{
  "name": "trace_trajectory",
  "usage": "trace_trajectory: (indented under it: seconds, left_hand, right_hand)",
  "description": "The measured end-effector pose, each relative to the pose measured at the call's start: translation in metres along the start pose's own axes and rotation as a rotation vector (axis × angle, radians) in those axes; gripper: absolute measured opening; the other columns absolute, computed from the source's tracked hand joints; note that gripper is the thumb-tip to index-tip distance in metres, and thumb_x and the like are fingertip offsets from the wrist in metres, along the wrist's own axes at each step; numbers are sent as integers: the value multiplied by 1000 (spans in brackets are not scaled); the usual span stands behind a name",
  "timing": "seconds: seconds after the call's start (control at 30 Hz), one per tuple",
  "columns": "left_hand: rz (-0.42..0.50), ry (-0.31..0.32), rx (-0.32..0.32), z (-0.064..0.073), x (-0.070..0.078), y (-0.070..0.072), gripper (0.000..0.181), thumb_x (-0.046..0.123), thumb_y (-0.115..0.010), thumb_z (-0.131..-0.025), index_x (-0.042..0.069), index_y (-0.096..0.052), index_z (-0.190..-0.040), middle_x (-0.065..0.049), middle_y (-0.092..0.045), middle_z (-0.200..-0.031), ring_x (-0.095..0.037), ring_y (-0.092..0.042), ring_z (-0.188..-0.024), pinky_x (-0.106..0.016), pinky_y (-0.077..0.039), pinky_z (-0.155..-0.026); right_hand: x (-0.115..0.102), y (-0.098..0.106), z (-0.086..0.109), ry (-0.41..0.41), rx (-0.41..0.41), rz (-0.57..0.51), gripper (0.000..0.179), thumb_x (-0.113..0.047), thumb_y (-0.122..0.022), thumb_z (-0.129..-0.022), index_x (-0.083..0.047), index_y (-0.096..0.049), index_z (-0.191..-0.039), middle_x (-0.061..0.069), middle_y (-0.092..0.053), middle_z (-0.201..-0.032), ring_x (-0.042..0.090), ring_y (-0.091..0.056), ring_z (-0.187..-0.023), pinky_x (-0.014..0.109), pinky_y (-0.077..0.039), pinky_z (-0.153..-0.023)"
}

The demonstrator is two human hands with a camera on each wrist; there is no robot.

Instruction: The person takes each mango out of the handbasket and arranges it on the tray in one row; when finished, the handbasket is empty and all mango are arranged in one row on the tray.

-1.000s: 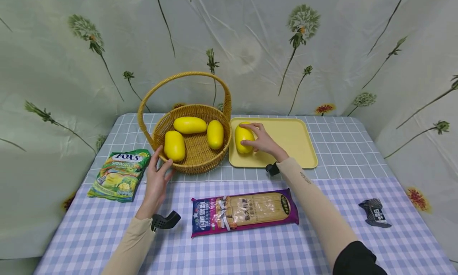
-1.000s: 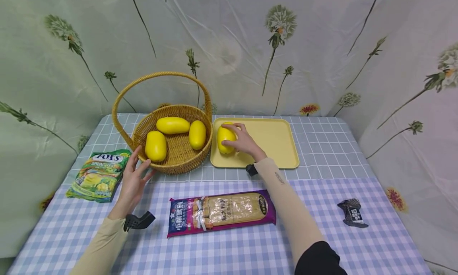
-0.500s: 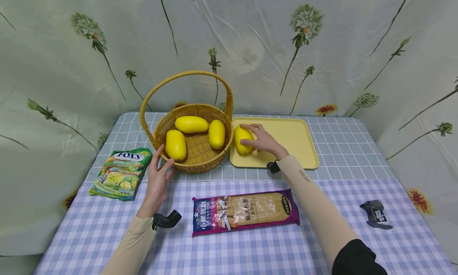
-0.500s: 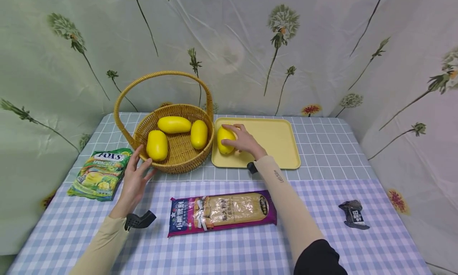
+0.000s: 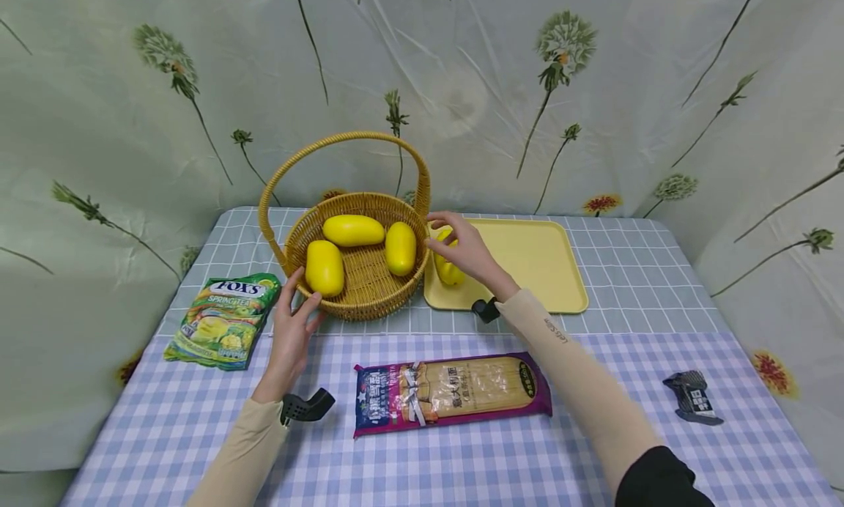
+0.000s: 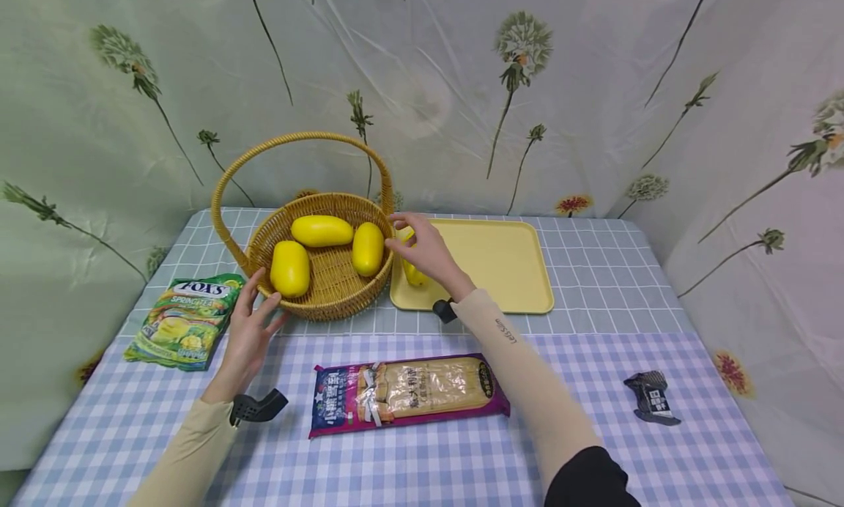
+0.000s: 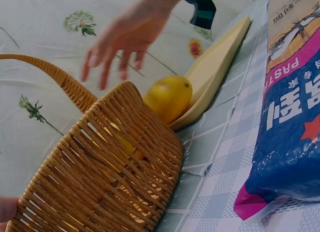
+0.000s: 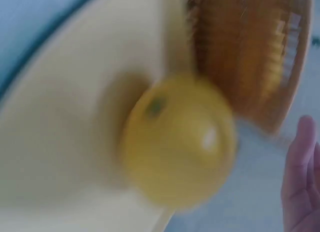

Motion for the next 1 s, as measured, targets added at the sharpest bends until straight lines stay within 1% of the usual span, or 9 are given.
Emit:
trace_trajectory:
  seconds: [0.17,0.27,0.47,0.57,0.67,0.77,0.83,0.93,1.0]
  left_hand:
    - [0,4,-4,0,-1,1,58,12,-46,-102,22,-22,-153,2,-2,-159,-29,-30,-132,-45,-36,-106]
    - [3,6,-1,0,-1,1,58,13,-46,-102,22,-22,-153,2,-2,-159,-29,-30,-132,-45,-36,-106]
    - [-2,6,-5,-1,-1,1,57,13,-47,-102,21,-22,-153,1,-3,-158,-30,-30,-132,-46,-36,-106]
    - [-3,5,-8,0,0,1,58,13,-47,-102,20,-22,-153,0,-3,-158,-30,-30,-132,-46,-36,-106]
    - [0,2,-8,0,0,1,57,12,-46,-102,20,-22,-153,1,-4,-158,-29,-30,-132,-46,-36,-106]
    - [4,3,-6,0,0,1,57,12,-47,-102,20,-23,-153,1,-4,-158,-29,-30,-132,-46,-36,-106]
    - [4,4,-7,0,-1,1,57,13,-47,-102,21,-23,-153,1,-4,-158,-28,-30,-132,-46,-36,-106]
    - [6,4,-8,0,0,1,57,14,-47,-102,22,-23,-153,2,-5,-158,-28,-31,-131,-46,-36,-106]
    - [8,1,-11,0,0,1,57,14,-47,-102,22,-23,-153,2,-6,-158,-27,-32,-130,-46,-36,-106]
  right_hand:
    - [-28,-35,-9,100,-51,-81,41,-12,-63,-93,-3,-52,-132,20,-52,-125,28,-57,-92,37,-51,-79]
    - [-42,-56,-15,112,-116,-100,42,-11,-62,-94,-4,-50,-133,18,-50,-128,26,-56,-97,34,-50,-83]
    - [-52,-97,-28,49,-238,-100,47,-10,-62,-94,-8,-46,-138,16,-43,-139,27,-54,-108,28,-48,-88]
    - [-53,-113,-34,33,-269,-81,49,-9,-62,-94,-6,-45,-140,14,-41,-142,28,-46,-122,29,-46,-95]
    - [-54,-125,-40,20,-288,-53,49,-9,-61,-94,-5,-45,-141,11,-41,-144,26,-38,-131,31,-39,-103]
    - [-56,-133,-44,-12,-314,-43,50,-10,-60,-94,-6,-45,-141,11,-40,-146,24,-34,-134,33,-31,-108]
    - [-57,-139,-45,-37,-335,-52,50,-9,-59,-94,-7,-45,-142,12,-38,-148,24,-32,-135,34,-30,-109]
    - [-59,-145,-47,-79,-363,-59,50,-10,-59,-94,-10,-45,-143,11,-36,-149,22,-33,-134,33,-33,-106]
    - [-59,-149,-47,-108,-377,-65,51,-12,-58,-94,-12,-45,-143,10,-38,-148,21,-39,-127,29,-37,-100]
Point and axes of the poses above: each hand's wrist, its own z-axis away from the middle knuckle, its own y-axis out of the back of the hand, x = y × z, the point moved 3 cm from there along -z, towards the middle knuckle
